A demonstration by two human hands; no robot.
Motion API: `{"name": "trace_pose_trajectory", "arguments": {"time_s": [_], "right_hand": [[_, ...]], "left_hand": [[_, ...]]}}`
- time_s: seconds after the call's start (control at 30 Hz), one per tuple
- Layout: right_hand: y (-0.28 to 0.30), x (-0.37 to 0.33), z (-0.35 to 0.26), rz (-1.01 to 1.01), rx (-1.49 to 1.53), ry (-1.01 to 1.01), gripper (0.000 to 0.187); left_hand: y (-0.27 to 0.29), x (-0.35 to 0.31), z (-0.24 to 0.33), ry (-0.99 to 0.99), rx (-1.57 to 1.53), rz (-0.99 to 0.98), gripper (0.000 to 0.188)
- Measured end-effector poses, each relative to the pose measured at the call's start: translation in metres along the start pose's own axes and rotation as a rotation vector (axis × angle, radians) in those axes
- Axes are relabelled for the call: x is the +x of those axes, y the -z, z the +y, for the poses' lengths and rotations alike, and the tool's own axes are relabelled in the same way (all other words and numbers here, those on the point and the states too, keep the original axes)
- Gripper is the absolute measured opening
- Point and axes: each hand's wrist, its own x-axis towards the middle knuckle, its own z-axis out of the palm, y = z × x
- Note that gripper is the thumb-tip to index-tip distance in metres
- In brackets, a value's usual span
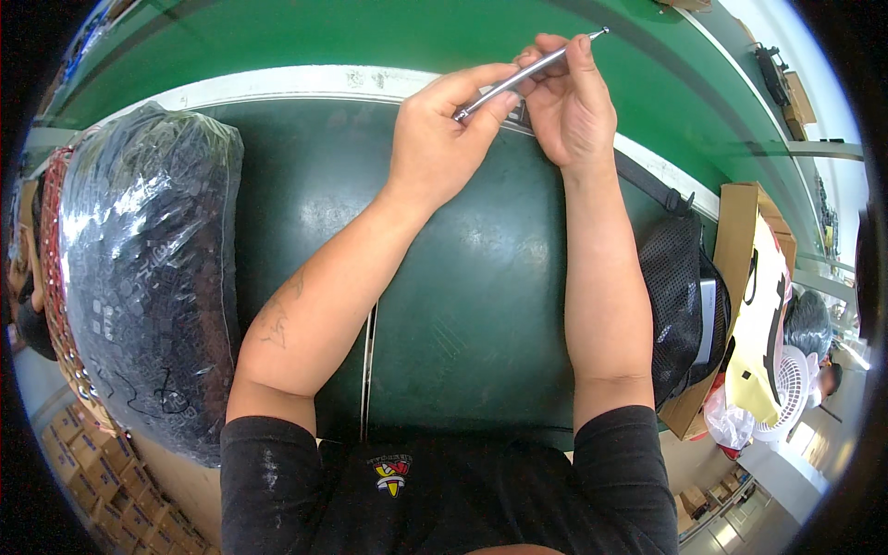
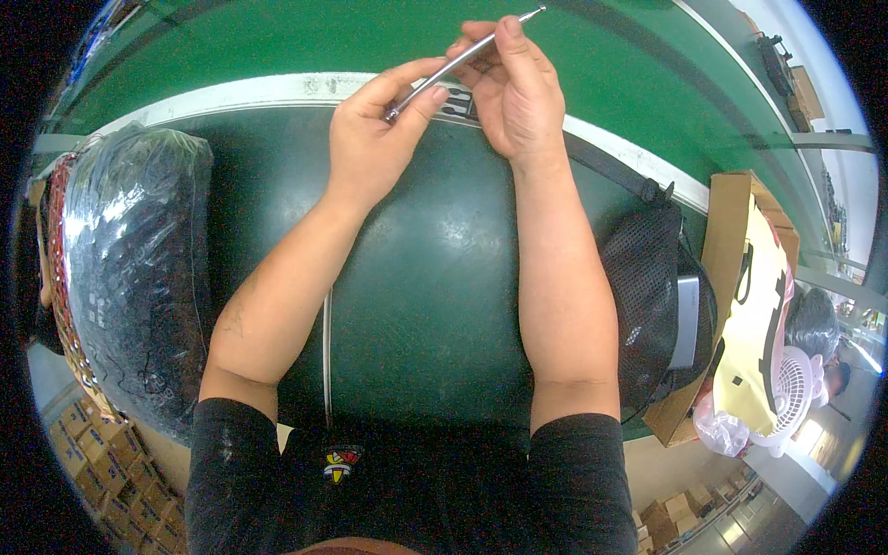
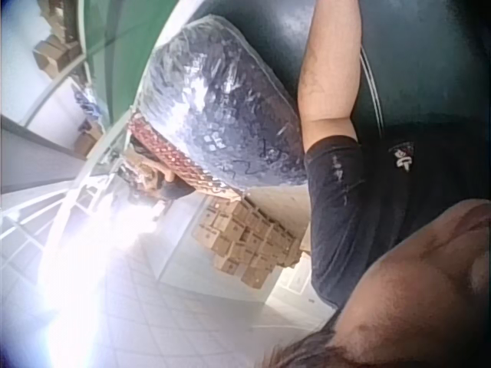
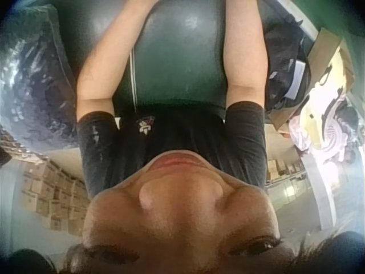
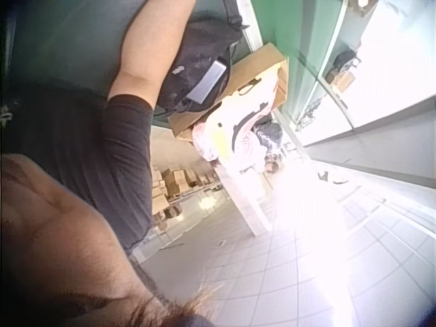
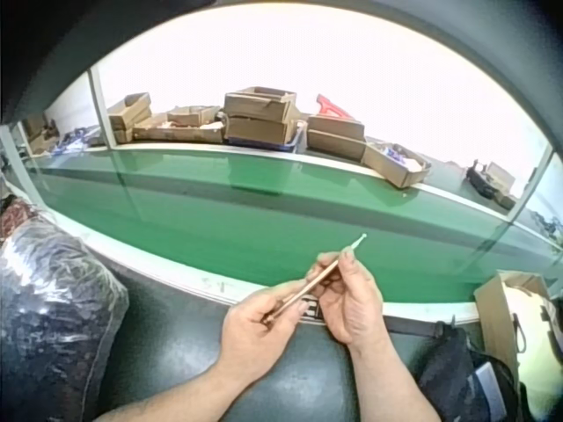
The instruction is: Assembling and inspecting small black bags using metal tools on a workshop table.
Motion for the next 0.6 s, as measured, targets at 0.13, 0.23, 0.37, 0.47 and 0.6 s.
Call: {"name": "trace_pose_trajectory", "arguments": {"time_s": [0.13, 0.23, 0.37, 0.47, 0.6], "right_hand": [[0.0002, -0.0001, -0.0011, -0.003, 0.012, 0.000, 0.037], [0.0010, 0.0009, -0.0014, 0.015, 0.013, -0.009, 0.037], [-0.0010, 0.0020, 0.0030, 0.036, 0.048, -0.027, 0.036], [-0.0010, 0.0016, 0.0058, 0.026, -0.016, 0.018, 0.037], [-0.0042, -0.0008, 0.0020, 0.045, 0.032, -0.009, 0.035]], "left_hand": [[0.0010, 0.0000, 0.0009, 0.039, 0.008, -0.040, 0.026], [0.0024, -0.0003, -0.0008, 0.070, -0.032, -0.062, 0.029], [0.0039, -0.0020, -0.0015, 0.015, 0.094, -0.086, 0.029], [0.0023, -0.0001, -0.0044, -0.062, 0.071, -0.083, 0.029], [0.0001, 0.0018, -0.0045, 0.086, 0.030, -0.081, 0.028]]}}
